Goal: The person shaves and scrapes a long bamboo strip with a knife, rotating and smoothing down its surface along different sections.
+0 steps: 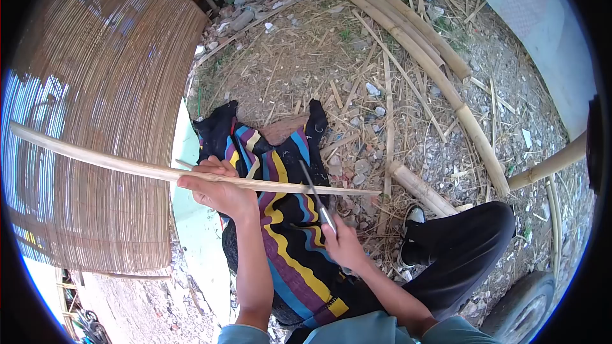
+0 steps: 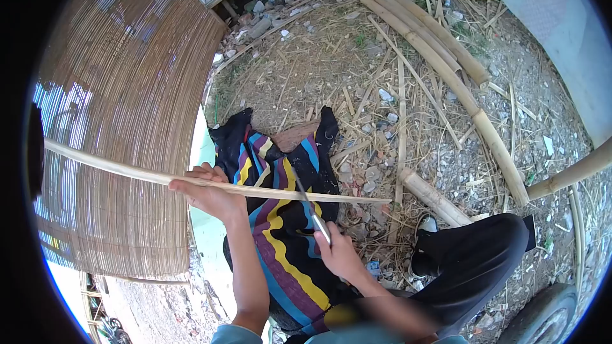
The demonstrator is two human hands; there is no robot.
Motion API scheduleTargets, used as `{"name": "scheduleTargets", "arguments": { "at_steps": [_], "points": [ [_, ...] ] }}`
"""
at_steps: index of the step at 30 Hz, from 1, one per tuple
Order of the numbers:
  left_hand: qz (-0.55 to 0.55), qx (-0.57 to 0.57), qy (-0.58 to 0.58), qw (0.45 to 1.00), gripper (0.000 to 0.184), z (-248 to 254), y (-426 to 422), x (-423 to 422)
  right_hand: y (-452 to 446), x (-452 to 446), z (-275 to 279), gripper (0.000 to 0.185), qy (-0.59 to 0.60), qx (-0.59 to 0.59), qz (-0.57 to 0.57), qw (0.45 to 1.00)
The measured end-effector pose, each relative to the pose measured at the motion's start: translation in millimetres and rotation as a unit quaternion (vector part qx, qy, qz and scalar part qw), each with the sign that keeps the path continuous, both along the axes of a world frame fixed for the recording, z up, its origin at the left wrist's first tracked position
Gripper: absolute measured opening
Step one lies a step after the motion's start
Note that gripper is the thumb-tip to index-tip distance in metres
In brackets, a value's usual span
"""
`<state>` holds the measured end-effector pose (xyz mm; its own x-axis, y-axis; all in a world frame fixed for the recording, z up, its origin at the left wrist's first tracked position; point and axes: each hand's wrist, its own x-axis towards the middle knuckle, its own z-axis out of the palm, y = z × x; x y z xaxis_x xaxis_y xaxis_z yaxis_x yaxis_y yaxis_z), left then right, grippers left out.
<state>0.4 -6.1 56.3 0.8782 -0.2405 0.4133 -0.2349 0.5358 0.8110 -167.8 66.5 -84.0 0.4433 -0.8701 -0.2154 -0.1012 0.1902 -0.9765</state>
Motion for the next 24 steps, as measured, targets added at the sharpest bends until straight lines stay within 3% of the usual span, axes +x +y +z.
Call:
{"name": "scheduleTargets", "arguments": {
  "at_steps": [3, 4, 6, 8, 12, 14, 19, 22, 24],
  "points": [
    [0.027, -0.010, 0.037, 0.999, 0.060, 2, -7, 4, -12, 8, 0, 0.028, 0.038, -0.032, 0.007, 0.999],
    [0.030, -0.012, 0.031, 0.999, 0.060, 2, -7, 6, -14, 8, -18, 0.028, 0.051, -0.067, -0.010, 0.996],
    [0.046, 0.006, 0.045, 0.998, 0.061, 0, -7, 12, -8, 5, -71, 0.032, 0.084, -0.013, -0.050, 0.995],
    [0.037, -0.001, 0.059, 0.998, 0.062, -1, -4, 16, -7, -14, -53, 0.035, 0.096, 0.073, -0.029, 0.992],
    [0.010, -0.007, 0.033, 0.999, 0.062, -4, -2, 12, 2, -18, -28, 0.037, 0.065, 0.115, 0.003, 0.991],
    [-0.001, -0.005, 0.019, 1.000, 0.061, -3, -4, 10, 5, -9, -36, 0.037, 0.106, 0.013, 0.018, 0.994],
    [-0.020, -0.003, 0.024, 1.000, 0.058, -7, 0, 9, 7, 12, 36, 0.036, -0.023, 0.032, 0.070, 0.997],
    [0.002, -0.009, 0.007, 1.000, 0.060, -10, -3, 12, 13, 28, 43, 0.033, -0.052, 0.015, 0.083, 0.995],
    [0.031, -0.005, 0.047, 0.998, 0.060, -11, -7, 12, 13, 38, 30, 0.031, -0.036, -0.100, 0.035, 0.994]
  ]
}}
